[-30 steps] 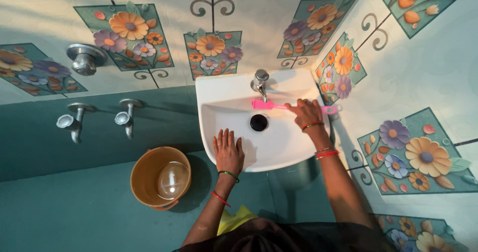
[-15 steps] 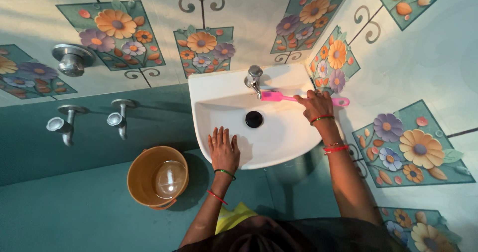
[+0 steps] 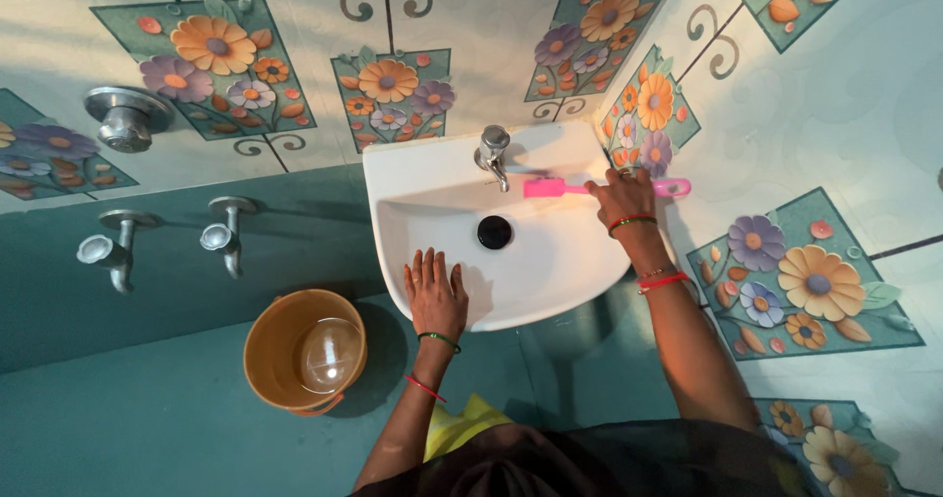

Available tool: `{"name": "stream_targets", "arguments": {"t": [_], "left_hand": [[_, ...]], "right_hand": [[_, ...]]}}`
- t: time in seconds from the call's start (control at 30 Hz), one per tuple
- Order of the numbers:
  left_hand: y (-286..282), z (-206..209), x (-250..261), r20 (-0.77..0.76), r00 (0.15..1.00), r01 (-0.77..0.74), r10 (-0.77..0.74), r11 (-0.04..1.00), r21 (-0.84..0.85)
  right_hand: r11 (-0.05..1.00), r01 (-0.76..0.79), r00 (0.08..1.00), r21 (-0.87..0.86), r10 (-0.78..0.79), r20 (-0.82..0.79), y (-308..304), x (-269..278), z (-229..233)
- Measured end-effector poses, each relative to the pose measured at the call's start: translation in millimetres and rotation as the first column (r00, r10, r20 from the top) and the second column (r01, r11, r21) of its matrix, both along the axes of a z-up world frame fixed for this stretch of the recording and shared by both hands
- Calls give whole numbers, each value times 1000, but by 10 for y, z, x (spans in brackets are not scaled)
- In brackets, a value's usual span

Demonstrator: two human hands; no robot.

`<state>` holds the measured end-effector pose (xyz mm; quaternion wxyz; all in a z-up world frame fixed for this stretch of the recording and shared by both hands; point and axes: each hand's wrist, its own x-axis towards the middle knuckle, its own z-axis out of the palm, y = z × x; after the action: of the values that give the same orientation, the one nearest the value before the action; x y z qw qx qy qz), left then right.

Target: The person scrubs a white bathroom sink with a pink brush, rinses the brush under running water, and wipes the sink surface. The person repeats the scrubbing and rinsing cycle multiple times.

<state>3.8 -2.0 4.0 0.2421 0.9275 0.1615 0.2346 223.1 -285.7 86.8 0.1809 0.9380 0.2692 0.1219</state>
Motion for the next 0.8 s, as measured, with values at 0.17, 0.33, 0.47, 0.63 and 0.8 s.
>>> {"name": "stream_targets", "arguments": {"t": [0.17,0.33,0.47,0.63,0.8], "left_hand": [[3,2,-8,-4,1000,2,-3,1000,-16],[-1,9,-8,0,1000,0,0,1000,-25],[-3,24,-18,-10,1000,-3,3,999,-38],[-2,12,-17,4,1000,1,-1,1000,-23],[1,-24,0,17,1000,-4,4,1000,-6]], "right_hand": [[991,17,999,-134,-13,37,17,169,-265],[978,88,977,-190,-47,209,-90,332,37],[979,67,984,-193,-32,177,-159,284,237],[968,8,976,-252,47,211,-10,294,41],[992,1,987,-128,19,157,-187,392,91]]}}
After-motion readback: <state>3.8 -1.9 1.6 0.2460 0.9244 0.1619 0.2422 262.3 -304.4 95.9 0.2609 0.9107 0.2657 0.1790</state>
